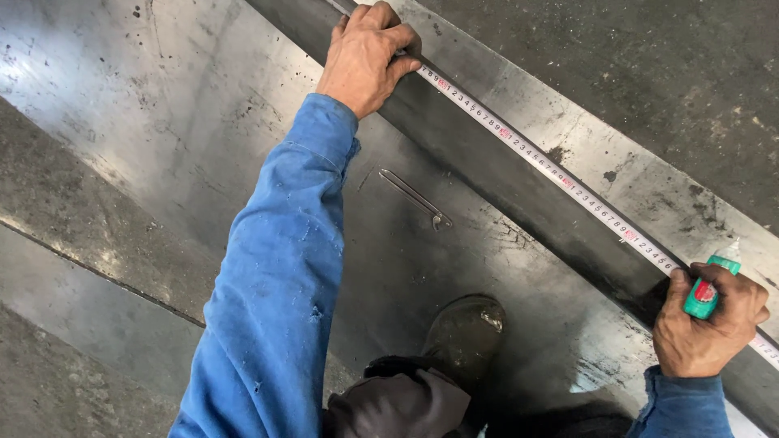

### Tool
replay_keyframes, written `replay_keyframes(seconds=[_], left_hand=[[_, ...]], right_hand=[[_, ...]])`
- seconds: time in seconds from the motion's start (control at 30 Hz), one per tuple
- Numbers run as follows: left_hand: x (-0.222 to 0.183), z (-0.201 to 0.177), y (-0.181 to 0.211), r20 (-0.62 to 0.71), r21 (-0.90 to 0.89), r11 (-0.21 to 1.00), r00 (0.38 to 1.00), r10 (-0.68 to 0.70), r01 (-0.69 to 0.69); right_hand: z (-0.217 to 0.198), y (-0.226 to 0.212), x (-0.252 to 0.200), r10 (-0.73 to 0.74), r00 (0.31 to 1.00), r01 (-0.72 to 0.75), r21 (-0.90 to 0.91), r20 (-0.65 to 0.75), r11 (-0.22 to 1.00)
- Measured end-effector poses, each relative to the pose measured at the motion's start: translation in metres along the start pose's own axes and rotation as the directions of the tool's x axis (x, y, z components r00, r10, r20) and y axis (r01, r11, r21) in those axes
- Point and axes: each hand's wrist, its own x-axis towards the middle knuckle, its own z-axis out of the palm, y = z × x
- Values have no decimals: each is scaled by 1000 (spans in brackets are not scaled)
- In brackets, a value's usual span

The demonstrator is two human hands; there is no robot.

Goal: Measuring and marking a metal beam using a tape measure, a marker, and a compass divider.

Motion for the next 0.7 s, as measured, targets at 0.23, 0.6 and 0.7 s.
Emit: replay_keyframes(seconds=[0.23, 0.6, 0.7], left_hand=[[0, -1, -1, 9, -13, 1000, 1000, 20, -19], [0, -1, -1, -22, 1, 998, 998, 58, -58], [0, -1, -2, -19, 7, 998, 998, 60, -59]], right_hand=[[-1, -5, 1, 7, 1000, -7, 6, -10, 1000], [-1, -5, 1, 7, 1000, -7, 15, -14, 1000], [-1, -6, 2, 0, 1000, 0, 11, -12, 1000]])
